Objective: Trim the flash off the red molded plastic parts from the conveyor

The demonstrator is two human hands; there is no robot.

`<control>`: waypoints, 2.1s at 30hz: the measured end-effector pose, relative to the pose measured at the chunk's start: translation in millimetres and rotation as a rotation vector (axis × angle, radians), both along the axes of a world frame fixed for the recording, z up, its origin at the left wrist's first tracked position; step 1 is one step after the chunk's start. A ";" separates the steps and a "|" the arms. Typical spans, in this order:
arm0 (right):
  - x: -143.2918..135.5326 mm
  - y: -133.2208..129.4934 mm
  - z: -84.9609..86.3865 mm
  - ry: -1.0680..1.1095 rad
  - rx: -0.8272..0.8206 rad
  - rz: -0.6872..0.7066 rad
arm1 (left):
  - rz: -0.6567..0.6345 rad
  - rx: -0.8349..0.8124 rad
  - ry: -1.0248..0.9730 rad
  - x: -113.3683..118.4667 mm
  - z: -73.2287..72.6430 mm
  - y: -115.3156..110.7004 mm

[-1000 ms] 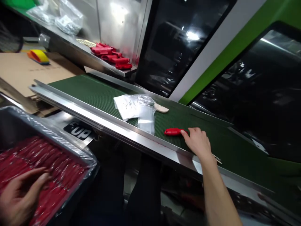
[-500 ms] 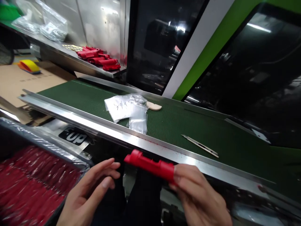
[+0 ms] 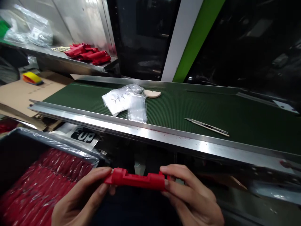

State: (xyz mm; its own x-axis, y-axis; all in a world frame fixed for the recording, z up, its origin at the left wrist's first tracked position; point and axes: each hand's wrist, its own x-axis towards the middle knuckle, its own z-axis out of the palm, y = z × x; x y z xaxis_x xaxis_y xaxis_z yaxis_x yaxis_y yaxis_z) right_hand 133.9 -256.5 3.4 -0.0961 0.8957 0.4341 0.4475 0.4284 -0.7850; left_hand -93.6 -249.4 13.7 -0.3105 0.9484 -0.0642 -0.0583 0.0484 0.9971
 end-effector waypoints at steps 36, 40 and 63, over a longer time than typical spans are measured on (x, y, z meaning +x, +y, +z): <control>-28.0 4.5 -22.5 0.659 -0.880 0.076 | -0.069 -0.185 -0.060 -19.1 -22.2 0.8; -33.9 6.9 -18.6 0.682 -0.915 0.125 | -0.037 -0.267 -0.186 -23.6 -31.0 1.9; -48.4 8.8 -18.3 0.443 -0.794 0.110 | 0.134 -0.254 -0.114 -27.5 -33.3 2.5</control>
State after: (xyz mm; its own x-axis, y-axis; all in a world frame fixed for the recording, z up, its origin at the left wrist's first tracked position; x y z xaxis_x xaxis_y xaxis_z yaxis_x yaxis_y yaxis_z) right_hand 85.5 -247.7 -14.9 -0.1703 0.9425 -0.2877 0.0239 -0.2879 -0.9574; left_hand -121.0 -246.9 -19.6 -0.4091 0.8487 -0.3352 -0.1915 0.2794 0.9409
